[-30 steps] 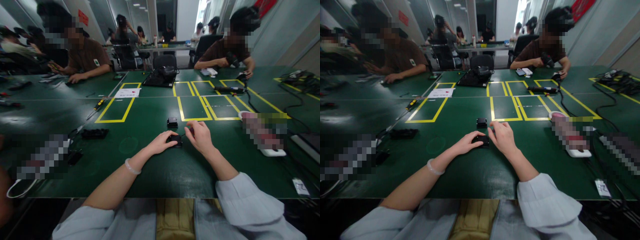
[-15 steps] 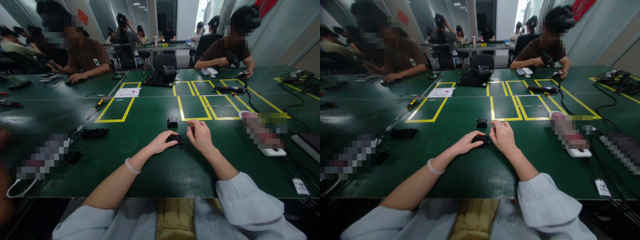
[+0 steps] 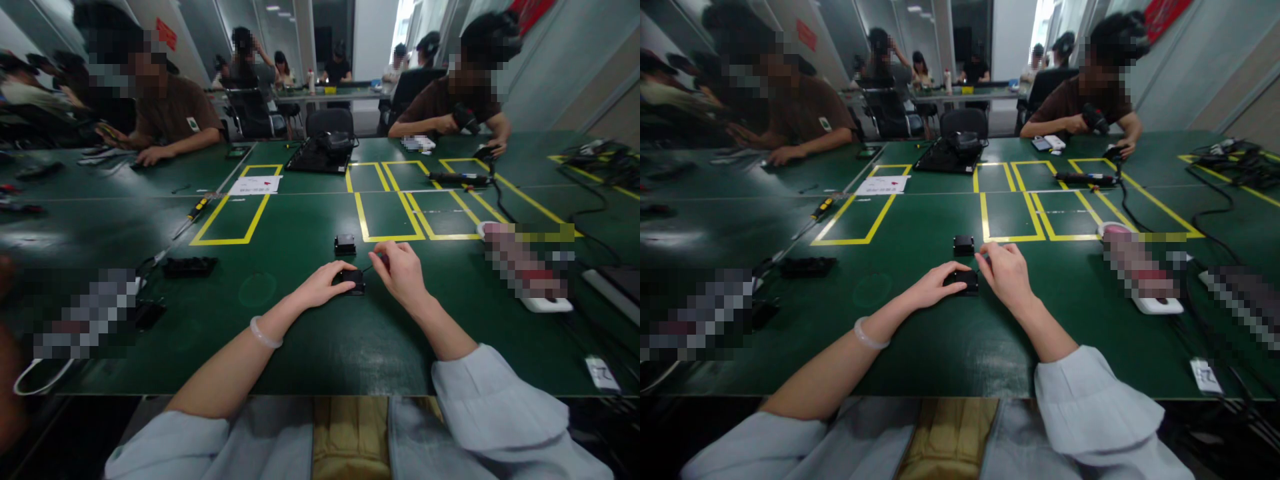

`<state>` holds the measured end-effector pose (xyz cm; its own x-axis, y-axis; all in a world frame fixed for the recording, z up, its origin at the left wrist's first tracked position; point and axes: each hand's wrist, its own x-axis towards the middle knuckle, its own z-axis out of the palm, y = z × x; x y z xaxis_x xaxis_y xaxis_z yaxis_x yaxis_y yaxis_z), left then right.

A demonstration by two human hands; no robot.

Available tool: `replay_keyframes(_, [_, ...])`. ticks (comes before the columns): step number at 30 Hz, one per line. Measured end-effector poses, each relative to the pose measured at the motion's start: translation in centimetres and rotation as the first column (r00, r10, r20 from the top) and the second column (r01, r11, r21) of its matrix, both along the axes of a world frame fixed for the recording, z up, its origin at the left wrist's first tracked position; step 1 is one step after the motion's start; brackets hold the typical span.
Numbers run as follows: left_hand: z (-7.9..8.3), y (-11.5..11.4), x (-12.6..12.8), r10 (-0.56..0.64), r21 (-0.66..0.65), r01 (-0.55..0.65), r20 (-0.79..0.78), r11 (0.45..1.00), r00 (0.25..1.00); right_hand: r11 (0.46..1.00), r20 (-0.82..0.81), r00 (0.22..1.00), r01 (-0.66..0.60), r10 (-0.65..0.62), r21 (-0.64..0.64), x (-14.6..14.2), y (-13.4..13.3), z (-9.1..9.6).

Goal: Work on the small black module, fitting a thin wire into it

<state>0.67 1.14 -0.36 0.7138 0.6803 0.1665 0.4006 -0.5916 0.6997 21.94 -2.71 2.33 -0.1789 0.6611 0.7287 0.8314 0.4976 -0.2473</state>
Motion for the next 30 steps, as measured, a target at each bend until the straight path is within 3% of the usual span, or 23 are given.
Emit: replay_keyframes(30, [0.03,-0.09,-0.03,0.003,-0.003,-0.003,-0.004,1.0,1.0,1.0,0.01,1.0,0.016,-0.016,0.02,-0.03,0.05,-0.06])
